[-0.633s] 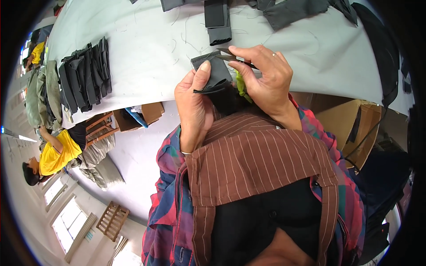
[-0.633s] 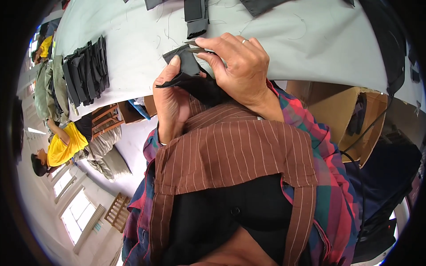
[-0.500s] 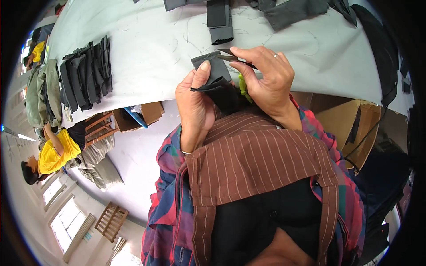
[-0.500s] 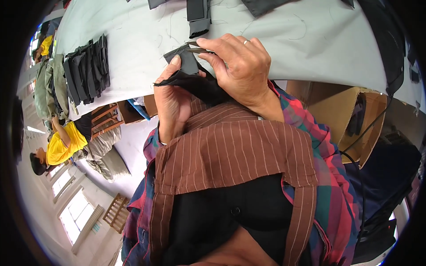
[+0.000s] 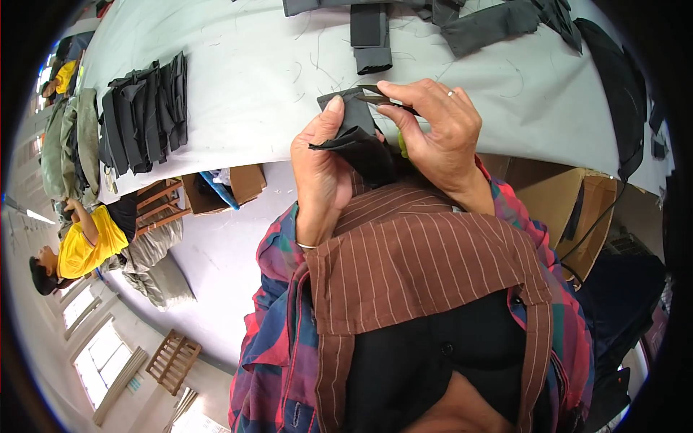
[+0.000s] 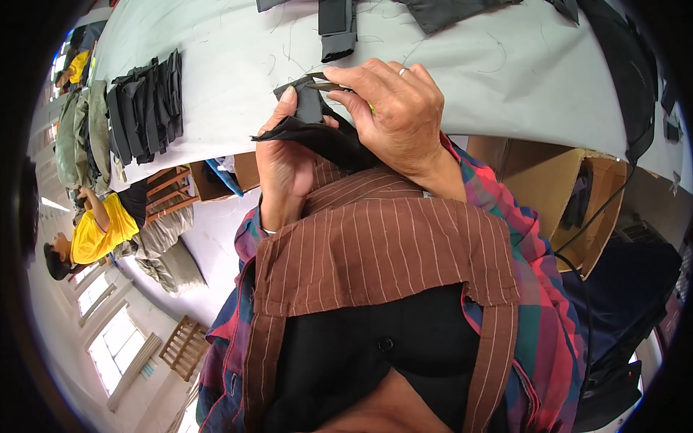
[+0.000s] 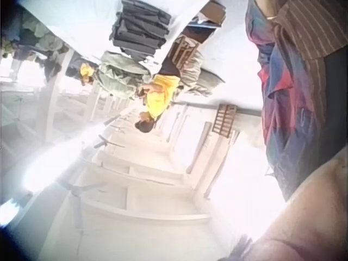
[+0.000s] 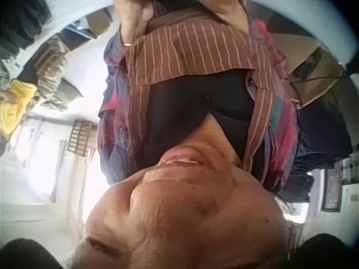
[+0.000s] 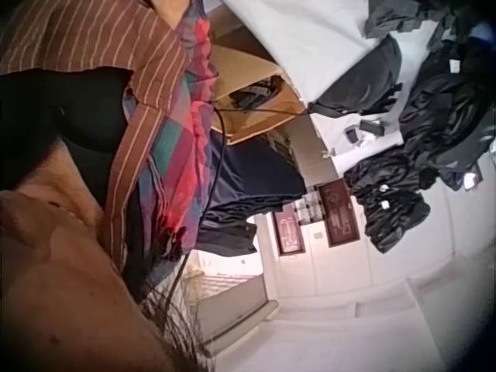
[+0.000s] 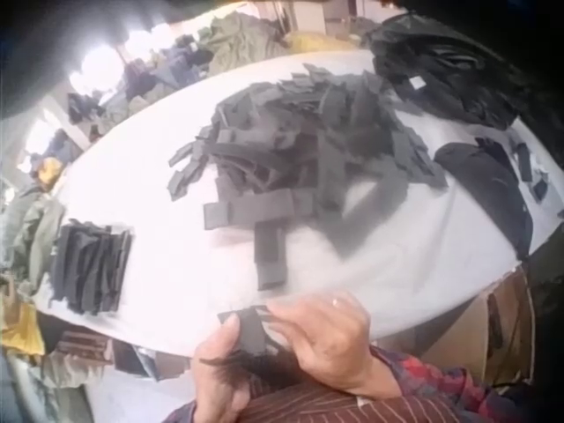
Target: Trim excess threads from sewn fabric pieces using a small pair of scissors on a workbench.
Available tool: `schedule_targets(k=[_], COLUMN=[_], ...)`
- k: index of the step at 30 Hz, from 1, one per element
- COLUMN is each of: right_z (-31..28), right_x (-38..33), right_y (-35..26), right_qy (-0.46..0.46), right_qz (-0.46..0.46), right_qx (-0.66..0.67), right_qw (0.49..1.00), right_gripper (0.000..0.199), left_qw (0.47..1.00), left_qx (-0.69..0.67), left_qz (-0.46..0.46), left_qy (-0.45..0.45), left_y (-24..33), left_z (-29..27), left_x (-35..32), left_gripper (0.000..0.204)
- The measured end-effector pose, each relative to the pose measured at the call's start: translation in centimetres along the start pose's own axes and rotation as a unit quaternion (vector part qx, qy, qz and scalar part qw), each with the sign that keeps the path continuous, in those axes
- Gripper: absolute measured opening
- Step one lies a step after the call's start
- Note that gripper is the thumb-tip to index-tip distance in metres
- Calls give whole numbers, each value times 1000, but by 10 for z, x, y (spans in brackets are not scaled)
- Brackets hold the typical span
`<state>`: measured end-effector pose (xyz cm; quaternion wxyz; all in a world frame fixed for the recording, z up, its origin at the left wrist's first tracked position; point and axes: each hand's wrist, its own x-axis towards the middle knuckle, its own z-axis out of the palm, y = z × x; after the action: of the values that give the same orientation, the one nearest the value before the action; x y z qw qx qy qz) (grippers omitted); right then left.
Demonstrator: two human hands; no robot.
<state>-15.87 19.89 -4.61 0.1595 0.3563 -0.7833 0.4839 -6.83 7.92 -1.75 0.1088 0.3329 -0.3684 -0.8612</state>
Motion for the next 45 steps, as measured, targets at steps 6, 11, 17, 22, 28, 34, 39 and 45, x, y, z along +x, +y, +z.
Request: schedule_targets(k=[6, 11, 17, 22, 28, 34, 39, 45], right_z=[-1, -1, -2, 0, -1, -15, -23, -16], right_x=[2, 3, 2, 0, 0, 19, 28, 27], right_y=[-2, -1, -3, 0, 4, -2, 2, 2], right_qy=[-1, 3, -29, -1, 16, -38, -140, -128], right_qz=[-12, -17, 32, 0, -37, 52, -30, -56], right_qx=[-24, -34, 16, -14, -37, 98, 48, 15], right_qw=[1000, 999, 999, 1000, 999, 993, 989, 990], right_gripper=[24, 23, 27, 23, 18, 14, 11, 12], left_qw=[1000, 1000, 1000, 999, 997, 999, 995, 992], left_qx=[6, 5, 17, -17, -70, 1, 98, 123], left_qz=[-9, -9, -7, -9, -17, -21, 5, -3], left_qy=[-5, -5, -2, -27, -16, -30, 0, 5], left_y=[-1, -1, -2, -2, -3, 6, 8, 8], left_z=[-7, -7, -5, -5, -2, -8, -8, -8], left_x=[1, 2, 0, -2, -2, -4, -3, -4], left_gripper=[32, 28, 25, 22, 19, 22, 22, 23])
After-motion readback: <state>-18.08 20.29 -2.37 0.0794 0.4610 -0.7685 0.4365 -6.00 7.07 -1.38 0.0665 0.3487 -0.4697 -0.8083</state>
